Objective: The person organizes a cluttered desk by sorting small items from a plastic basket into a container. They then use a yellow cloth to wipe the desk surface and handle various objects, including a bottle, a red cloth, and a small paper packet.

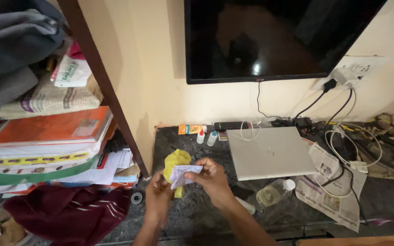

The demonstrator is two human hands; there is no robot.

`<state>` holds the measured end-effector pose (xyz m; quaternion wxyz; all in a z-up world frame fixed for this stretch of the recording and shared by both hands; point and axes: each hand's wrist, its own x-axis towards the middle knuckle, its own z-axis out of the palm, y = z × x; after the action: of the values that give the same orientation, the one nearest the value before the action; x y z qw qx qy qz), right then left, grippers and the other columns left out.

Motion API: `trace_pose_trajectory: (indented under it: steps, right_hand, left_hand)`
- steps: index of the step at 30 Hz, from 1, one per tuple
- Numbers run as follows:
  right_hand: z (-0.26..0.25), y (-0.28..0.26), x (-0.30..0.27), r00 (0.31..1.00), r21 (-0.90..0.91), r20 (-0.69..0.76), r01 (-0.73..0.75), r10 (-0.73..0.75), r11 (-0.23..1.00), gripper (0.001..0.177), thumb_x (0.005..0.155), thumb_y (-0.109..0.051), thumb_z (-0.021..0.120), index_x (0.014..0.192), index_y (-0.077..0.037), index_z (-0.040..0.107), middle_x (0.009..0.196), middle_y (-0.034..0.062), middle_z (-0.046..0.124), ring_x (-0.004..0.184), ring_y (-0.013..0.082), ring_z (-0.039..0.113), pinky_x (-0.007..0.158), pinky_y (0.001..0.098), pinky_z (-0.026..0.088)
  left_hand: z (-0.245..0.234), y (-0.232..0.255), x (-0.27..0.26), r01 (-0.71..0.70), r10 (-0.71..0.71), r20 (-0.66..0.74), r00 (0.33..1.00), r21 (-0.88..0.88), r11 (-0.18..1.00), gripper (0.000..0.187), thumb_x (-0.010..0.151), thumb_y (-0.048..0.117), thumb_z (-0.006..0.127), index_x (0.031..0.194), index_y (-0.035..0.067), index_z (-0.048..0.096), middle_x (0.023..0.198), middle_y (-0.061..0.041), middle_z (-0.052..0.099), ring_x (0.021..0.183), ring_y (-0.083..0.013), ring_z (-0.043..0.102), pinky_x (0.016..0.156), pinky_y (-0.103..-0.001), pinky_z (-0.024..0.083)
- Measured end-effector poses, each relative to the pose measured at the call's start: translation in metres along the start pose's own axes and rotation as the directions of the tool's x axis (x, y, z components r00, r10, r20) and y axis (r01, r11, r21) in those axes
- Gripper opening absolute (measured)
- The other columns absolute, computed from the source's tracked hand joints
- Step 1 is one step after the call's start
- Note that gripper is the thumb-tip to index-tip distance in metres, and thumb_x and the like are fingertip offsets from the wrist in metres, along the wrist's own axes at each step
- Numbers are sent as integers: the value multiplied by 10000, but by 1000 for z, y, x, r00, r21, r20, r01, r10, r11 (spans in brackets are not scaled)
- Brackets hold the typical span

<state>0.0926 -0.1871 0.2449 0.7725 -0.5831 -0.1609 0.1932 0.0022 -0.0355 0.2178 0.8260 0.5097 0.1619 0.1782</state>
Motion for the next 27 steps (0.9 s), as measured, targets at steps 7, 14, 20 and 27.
trace_pose_trajectory:
  steps: [7,14,20,27]
  right_hand:
    - [-4,-6,8,992,-61,124,-5,12,998,242,823,5,814,989,-22,638,923,40,729,857,98,698,773,258,575]
    - [1,11,28,997,-327,-4,70,-76,942,267,773,61,768,1015,1,672,886,48,730,768,85,657,682,240,532]
    - [12,13,25,998,-26,-18,-56,56,998,184,925,-54,700,1103,-11,678,906,66,722,735,139,637,660,274,509]
    - [20,5,-2,991,99,9,-136,136,986,416,858,-58,741,1256,-44,619,1174,79,717,1056,144,696,944,317,576]
  left_hand:
    - [-27,-11,4,177,-138,164,977,-256,950,198,996,143,604,1144,21,652,891,-40,683,706,-94,584,635,-268,499]
    - [-14,9,13,-98,97,116,988,6,995,270,818,-68,760,1016,33,607,957,-58,715,857,-131,676,727,-286,560]
    - [3,20,21,-169,168,11,986,5,986,290,818,-124,678,1045,45,612,999,-70,733,862,-135,702,717,-267,551]
    - [3,4,16,-253,274,-125,953,160,954,202,838,-102,739,955,21,628,867,-32,696,748,-81,628,627,-238,502]
